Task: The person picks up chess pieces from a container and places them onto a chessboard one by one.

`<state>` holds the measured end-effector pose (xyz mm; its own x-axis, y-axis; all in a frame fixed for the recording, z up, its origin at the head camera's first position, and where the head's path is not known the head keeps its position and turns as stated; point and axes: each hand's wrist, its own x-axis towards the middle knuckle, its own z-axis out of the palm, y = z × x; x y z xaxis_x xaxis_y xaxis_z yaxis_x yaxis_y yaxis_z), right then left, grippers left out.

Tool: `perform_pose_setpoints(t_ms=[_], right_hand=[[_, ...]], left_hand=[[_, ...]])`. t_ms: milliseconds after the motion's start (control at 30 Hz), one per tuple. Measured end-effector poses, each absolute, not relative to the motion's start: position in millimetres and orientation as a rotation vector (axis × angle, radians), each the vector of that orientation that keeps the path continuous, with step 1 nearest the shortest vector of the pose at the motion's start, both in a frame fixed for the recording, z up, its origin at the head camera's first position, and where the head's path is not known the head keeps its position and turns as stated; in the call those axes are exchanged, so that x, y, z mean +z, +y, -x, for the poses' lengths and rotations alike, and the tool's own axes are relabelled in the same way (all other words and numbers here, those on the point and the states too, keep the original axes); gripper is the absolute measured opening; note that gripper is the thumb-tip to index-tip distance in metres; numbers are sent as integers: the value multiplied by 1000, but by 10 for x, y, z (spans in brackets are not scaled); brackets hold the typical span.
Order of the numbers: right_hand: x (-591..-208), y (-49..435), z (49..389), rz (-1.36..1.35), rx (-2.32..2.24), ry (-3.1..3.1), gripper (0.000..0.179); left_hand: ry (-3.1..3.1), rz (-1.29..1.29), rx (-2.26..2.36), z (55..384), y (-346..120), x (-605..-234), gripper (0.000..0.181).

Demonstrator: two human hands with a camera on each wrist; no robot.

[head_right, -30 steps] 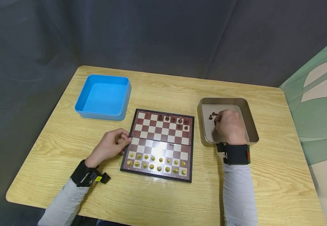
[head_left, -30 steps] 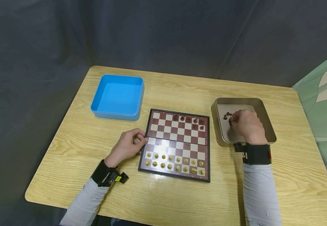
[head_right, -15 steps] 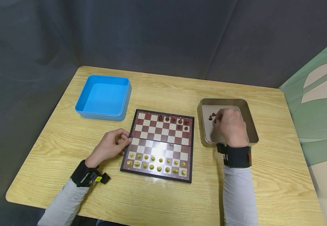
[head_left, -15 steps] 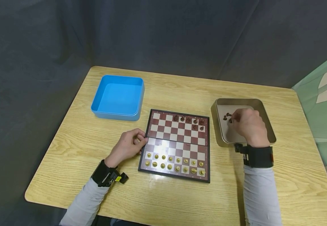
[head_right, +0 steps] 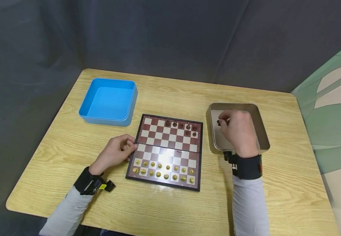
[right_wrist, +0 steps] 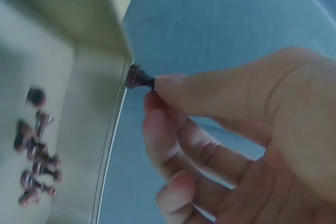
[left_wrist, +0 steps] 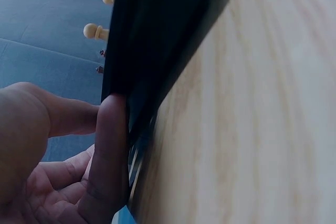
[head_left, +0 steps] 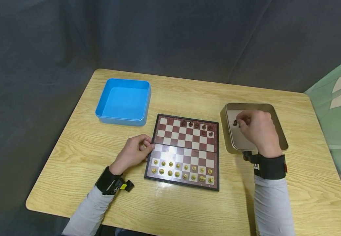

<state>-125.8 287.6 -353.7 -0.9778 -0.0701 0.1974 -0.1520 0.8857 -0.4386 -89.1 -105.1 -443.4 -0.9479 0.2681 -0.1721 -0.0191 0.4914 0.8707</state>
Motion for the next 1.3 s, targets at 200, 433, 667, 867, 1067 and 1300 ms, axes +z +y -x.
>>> perform_pose_setpoints(t_ms=[200,433,667,867,1067,1300], right_hand=[[-3526,2794,1240,-275,735,-2812,10],[-3515,2696,1236,-393,673,-2736,8],[-3503,2584,1229,-479,594,-2701,10],[-3526,2456,1208,-512,692,-2745,9],[-3574,2333,1199,-524,745,-2768,9],[-3615,2248,1202,-564,727,-2763,9]], left_hand=[[2460,-226,1422,897,-1050,-4433,18],[2461,-231,1414,892,-1045,-4431,19],[2462,-217,1424,888,-1040,-4427,18],[2471,-232,1416,886,-1039,-4414,17],[2471,-220,1417,881,-1042,-4410,17],[2481,-228,1411,888,-1035,-4418,17]])
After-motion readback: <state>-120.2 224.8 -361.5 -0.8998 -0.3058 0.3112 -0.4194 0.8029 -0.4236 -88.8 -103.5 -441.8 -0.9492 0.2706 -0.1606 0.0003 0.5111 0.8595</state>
